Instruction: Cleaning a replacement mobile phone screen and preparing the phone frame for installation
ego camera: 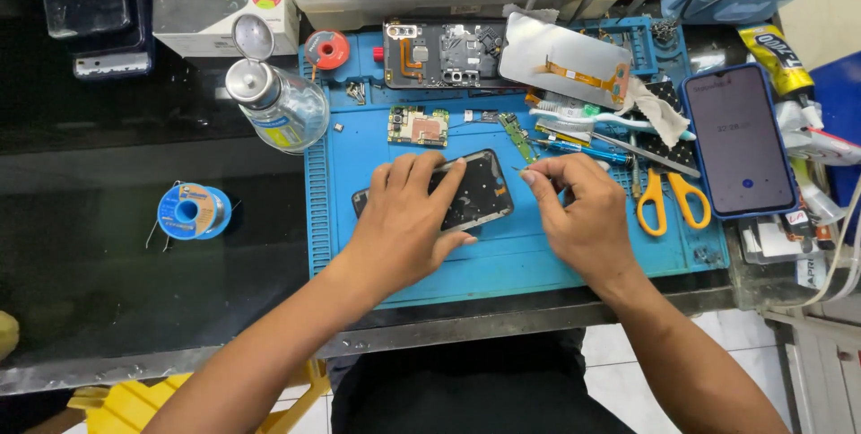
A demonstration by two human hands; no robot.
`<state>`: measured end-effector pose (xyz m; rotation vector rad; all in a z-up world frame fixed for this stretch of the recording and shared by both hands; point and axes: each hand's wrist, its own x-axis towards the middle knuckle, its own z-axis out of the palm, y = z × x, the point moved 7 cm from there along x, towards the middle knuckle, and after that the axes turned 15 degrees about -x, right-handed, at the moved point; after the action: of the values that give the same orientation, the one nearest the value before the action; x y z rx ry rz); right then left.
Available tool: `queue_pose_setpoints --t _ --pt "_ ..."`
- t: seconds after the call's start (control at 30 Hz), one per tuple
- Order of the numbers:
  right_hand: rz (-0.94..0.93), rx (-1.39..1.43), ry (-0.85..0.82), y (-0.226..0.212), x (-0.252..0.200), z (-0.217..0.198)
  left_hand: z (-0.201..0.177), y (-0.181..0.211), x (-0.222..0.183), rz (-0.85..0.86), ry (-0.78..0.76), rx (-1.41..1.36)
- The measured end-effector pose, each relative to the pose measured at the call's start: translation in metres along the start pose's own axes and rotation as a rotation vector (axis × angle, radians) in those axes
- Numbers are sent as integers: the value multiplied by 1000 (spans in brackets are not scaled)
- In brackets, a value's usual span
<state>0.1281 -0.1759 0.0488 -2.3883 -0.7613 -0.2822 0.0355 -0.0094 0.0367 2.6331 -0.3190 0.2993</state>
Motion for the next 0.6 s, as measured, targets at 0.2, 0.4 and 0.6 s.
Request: queue_pose_setpoints --t 0.2,0.4,0.6 --pt "-43 8 5 29 -8 14 -34 -17 3 -40 99 -152" --pt "-411 -204 -429 -18 -13 60 -80 -35 5 -70 193 -178" --pt "-652 152 -478 -70 -43 37 -106 -36 1 -5 278 -229"
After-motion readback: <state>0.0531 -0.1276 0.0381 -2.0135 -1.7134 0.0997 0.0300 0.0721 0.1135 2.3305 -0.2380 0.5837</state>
